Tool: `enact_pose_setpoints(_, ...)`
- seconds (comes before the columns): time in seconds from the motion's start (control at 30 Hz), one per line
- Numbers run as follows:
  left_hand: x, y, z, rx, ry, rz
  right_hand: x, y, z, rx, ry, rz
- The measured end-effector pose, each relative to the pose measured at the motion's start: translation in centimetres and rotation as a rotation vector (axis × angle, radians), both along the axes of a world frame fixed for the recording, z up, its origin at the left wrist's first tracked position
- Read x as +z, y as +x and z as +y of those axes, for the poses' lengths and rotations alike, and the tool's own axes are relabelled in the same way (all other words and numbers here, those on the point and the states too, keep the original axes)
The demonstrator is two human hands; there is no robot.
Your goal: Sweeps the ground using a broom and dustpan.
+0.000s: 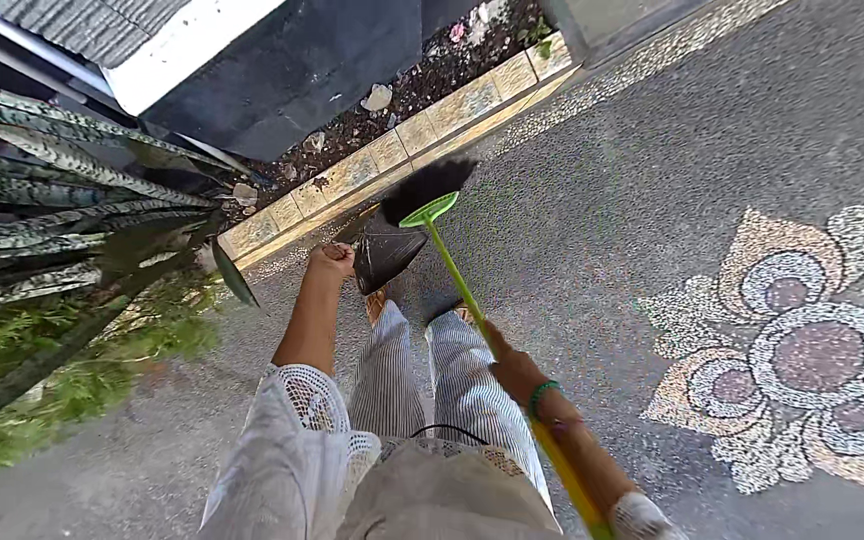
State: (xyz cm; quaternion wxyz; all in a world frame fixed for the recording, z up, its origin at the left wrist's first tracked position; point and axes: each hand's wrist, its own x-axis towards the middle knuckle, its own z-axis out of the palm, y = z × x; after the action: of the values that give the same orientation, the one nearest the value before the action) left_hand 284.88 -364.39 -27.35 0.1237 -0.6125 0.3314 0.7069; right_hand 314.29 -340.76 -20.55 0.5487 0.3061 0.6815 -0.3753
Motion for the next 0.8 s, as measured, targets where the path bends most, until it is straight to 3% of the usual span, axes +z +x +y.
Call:
enact_pose_setpoints(0.13,2.4,1.6,-5.6,-0.005,0.068,-0.013,5.4,2.9,2.1,-0.162,0.110,0.031)
enact_pose_setpoints(0.2,2.9,3.0,-8.8,-0.025,0.096,-0.028,6.1,3.6,3.1,-0.271,0.193,0.055)
enact_pose_setpoints(0.3,3.8,4.6,-12.7,0.071,0.135,-0.046,4.9,1.8,4.9,-0.429,0.280,0.120)
enact_pose_setpoints(0.43,4.3,5.5,-18.0,0.092,0.128,-0.054,0.0,-3.1,5.0,-0.476,0.376,0.152)
enact_pose_setpoints(0.6,4.8,5.5,-22.6,0.078,0.051,-0.059,-3.4,-7.5,-4.7,-0.206,0.282,0.053)
enact_pose_setpoints(0.73,3.1,4.5,-23.7,0.055,-0.023,-0.065,-1.4,-7.2,-16.3,0.061,0.079,-0.077)
enact_pose_setpoints(0.8,2.6,4.0,-23.7,0.053,-0.038,-0.052,-0.3,-6.3,-19.4,0.096,0.026,-0.123)
